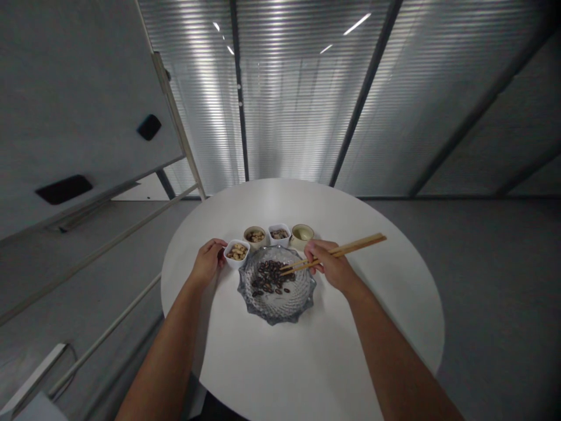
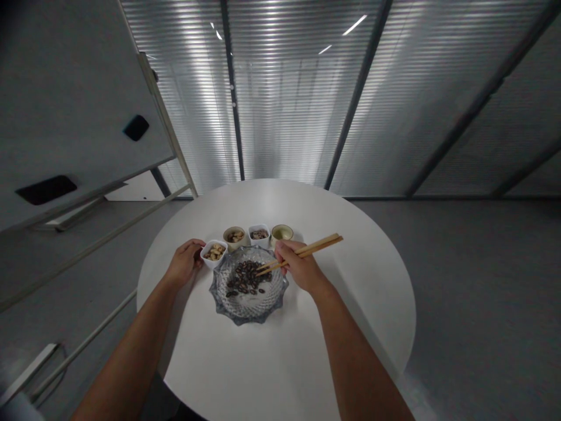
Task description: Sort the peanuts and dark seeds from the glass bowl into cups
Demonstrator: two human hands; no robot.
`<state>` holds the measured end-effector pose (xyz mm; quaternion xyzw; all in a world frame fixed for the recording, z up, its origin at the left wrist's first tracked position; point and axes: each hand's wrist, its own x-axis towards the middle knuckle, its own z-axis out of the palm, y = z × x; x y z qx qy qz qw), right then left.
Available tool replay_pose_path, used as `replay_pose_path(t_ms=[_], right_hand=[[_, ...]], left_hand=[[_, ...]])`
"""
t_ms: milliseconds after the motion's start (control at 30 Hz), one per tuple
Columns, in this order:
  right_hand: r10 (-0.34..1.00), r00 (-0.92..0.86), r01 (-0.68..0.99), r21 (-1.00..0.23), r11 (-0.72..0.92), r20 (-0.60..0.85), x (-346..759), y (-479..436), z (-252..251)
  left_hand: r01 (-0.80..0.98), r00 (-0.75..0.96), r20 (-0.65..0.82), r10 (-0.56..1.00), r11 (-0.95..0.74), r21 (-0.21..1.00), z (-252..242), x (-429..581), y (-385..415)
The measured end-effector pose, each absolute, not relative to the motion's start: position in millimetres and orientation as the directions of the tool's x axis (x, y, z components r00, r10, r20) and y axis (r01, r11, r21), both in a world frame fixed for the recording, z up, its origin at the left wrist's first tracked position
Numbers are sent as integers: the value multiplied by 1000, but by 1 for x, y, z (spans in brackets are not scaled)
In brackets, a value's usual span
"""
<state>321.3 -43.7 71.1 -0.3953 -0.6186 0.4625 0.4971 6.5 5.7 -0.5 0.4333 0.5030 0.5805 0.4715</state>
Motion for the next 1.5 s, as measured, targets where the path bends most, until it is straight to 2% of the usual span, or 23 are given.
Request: replay_pose_path(t_ms=[200,433,800,900,1000,1100,1167,1367,1500], right_hand=[[956,-196,76,-969,236,217,316,-43,66],[975,-64,133,-967,217,210,310,-43,61],[975,27,-18,-976,219,219,308,-39,61],[952,146,-73,-956,283,270,313,-38,67],[879,360,-109,-922,373,313,323,-35,72],[789,516,-96,-893,441,334,332,-31,74],[758,561,-78,-890,449,334,336,-29,75],[768,531,-30,-898,439,357,340,-25,69],[772,547,-81,-898,432,323,347,-14,57]], left_hand=[[-108,-185,18,983,-38,993,-1,7,6],[-104,-172,42,984,-61,993,1,7,4],[-104,-175,25,984,-43,994,1,8,3],[-110,-170,22,985,-41,993,2,8,2],[-118,-169,17,986,-37,992,2,8,2],[-126,-176,16,984,-38,991,1,8,3],[-123,-181,22,983,-44,991,1,7,4],[-115,-184,36,982,-58,992,0,8,4],[-114,-180,44,983,-66,991,1,8,3]])
